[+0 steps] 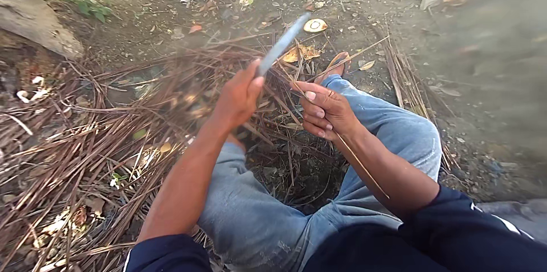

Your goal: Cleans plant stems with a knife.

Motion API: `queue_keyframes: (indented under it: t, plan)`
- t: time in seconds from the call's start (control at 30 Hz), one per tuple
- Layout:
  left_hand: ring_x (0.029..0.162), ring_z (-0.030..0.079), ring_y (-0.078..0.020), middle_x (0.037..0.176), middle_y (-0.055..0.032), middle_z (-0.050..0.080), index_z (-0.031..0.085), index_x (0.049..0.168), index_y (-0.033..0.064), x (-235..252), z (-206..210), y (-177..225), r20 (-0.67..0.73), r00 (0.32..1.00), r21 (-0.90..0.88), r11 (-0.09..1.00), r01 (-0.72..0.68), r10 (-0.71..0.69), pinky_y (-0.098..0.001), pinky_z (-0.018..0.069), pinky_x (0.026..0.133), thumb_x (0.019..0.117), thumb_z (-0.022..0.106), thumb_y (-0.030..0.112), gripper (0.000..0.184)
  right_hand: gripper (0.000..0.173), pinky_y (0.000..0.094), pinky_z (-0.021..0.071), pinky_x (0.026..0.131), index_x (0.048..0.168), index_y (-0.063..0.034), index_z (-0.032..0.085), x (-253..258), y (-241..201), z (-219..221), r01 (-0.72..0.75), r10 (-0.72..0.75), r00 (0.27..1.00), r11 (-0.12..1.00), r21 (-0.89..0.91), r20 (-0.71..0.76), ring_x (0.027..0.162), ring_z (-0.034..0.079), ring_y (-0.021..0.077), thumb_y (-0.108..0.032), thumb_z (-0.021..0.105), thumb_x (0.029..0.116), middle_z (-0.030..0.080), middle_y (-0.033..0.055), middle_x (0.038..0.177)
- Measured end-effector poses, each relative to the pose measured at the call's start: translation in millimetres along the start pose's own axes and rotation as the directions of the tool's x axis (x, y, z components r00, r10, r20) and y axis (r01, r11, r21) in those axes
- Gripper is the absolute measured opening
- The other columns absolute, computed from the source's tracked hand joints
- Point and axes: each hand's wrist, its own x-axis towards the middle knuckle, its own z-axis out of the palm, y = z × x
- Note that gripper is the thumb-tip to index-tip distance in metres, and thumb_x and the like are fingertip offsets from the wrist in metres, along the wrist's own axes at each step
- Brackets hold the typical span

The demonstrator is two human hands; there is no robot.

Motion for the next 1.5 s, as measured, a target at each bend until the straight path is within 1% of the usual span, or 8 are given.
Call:
queue_keyframes:
  t: [0.3, 0.53, 0.63, 0.77, 0.9, 1.03, 1.2, 1.5]
  plan:
    - [0.095, 0.068, -0.0251, 0.11, -0.0204, 0.069, 0.052, 0.145, -0.0039, 0.3, 2.5, -3.2, -0.009, 1.0, -0.066, 0.998, -0.021, 0.021, -0.0407, 0.056, 0.086, 0.1105, 0.031, 0.03, 0.052, 0.037, 0.0174, 0.045, 0.039, 0.143, -0.0065, 0.055, -3.6, -5.2, -4.2, -0.033, 0.026, 0.998, 0.994, 0.104, 0.063, 0.04, 0.047, 0.0027, -0.016, 0.046, 0.1076, 0.049, -0.0054, 0.057]
    - [0.072, 0.061, -0.0177, 0.098, -0.016, 0.068, 0.051, 0.146, -0.003, 0.6, -1.9, -7.6, 0.008, 0.999, -0.121, 0.991, 0.053, -0.052, -0.0354, 0.0534, 0.067, 0.1111, 0.031, 0.03, 0.052, 0.039, 0.0178, 0.0446, 0.038, 0.144, -0.0066, 0.054, -8.4, -6.0, -6.5, -0.059, 0.052, 0.996, 0.995, 0.079, 0.078, 0.039, 0.046, 0.0026, -0.018, 0.048, 0.1073, 0.048, -0.006, 0.056]
    - [0.089, 0.067, -0.0214, 0.104, -0.0171, 0.068, 0.053, 0.144, -0.0031, -3.1, -3.5, 0.8, 0.059, 0.997, -0.1, 0.994, -0.037, 0.043, -0.0374, 0.0568, 0.082, 0.111, 0.031, 0.032, 0.053, 0.039, 0.0169, 0.0443, 0.039, 0.144, -0.0076, 0.056, -11.0, -6.1, -11.7, -0.067, 0.061, 0.995, 0.996, 0.064, 0.081, 0.041, 0.047, 0.0018, -0.018, 0.049, 0.107, 0.049, -0.0062, 0.057]
    - [0.06, 0.053, -0.0134, 0.083, -0.0077, 0.06, 0.05, 0.148, 0.0027, -3.5, -7.4, -22.6, 0.064, 0.987, -0.174, 0.972, 0.157, -0.148, -0.0327, 0.0501, 0.057, 0.1116, 0.028, 0.035, 0.053, 0.038, 0.0171, 0.0452, 0.04, 0.143, -0.0068, 0.057, -18.7, -7.3, -12.6, -0.084, 0.08, 0.993, 0.996, 0.04, 0.086, 0.041, 0.047, 0.0015, -0.016, 0.049, 0.1068, 0.049, -0.0062, 0.057]
    - [0.067, 0.057, -0.013, 0.09, -0.0106, 0.065, 0.053, 0.144, -0.0016, -4.2, -5.7, -10.4, 0.071, 0.997, -0.184, 0.983, 0.005, 0.008, -0.0304, 0.0521, 0.063, 0.1117, 0.03, 0.034, 0.053, 0.038, 0.0166, 0.0454, 0.041, 0.142, -0.007, 0.058, -19.9, -7.2, -14.9, -0.092, 0.088, 0.991, 0.995, 0.04, 0.099, 0.042, 0.047, 0.0005, -0.018, 0.051, 0.1066, 0.049, -0.0075, 0.057]
    - [0.054, 0.05, -0.0114, 0.078, -0.0038, 0.057, 0.051, 0.147, 0.0066, -1.9, -12.2, -31.6, 0.128, 0.947, -0.24, 0.917, 0.319, -0.296, -0.0316, 0.0485, 0.052, 0.1117, 0.024, 0.038, 0.054, 0.038, 0.017, 0.0449, 0.041, 0.143, -0.0078, 0.058, -23.2, -7.8, -16.8, -0.092, 0.091, 0.992, 0.996, 0.009, 0.083, 0.042, 0.047, 0.0012, -0.017, 0.051, 0.1065, 0.05, -0.0061, 0.057]
    - [0.089, 0.07, -0.0272, 0.109, -0.0176, 0.069, 0.053, 0.145, 0.0, -5.0, 1.3, 6.2, 0.155, 0.988, -0.014, 1.0, -0.008, 0.011, -0.0469, 0.0588, 0.078, 0.1098, 0.035, 0.034, 0.052, 0.033, 0.0182, 0.0447, 0.04, 0.134, -0.0104, 0.061, -9.7, -0.2, -14.9, -0.012, 0.006, 0.994, 0.998, -0.057, -0.112, 0.041, 0.046, 0.0032, -0.016, 0.043, 0.1075, 0.05, -0.0044, 0.058]
    - [0.075, 0.067, -0.0262, 0.104, -0.0156, 0.066, 0.053, 0.144, 0.0004, -4.8, 25.9, 26.0, 0.177, 0.98, 0.014, 0.995, -0.096, 0.092, -0.0428, 0.0571, 0.061, 0.1099, 0.035, 0.036, 0.053, 0.027, 0.0188, 0.0425, 0.037, 0.12, -0.0113, 0.063, 7.0, 7.1, 6.1, 0.084, -0.072, 0.983, 0.994, 0.064, -0.169, 0.038, 0.044, 0.0046, -0.02, 0.04, 0.1082, 0.049, -0.0029, 0.055]
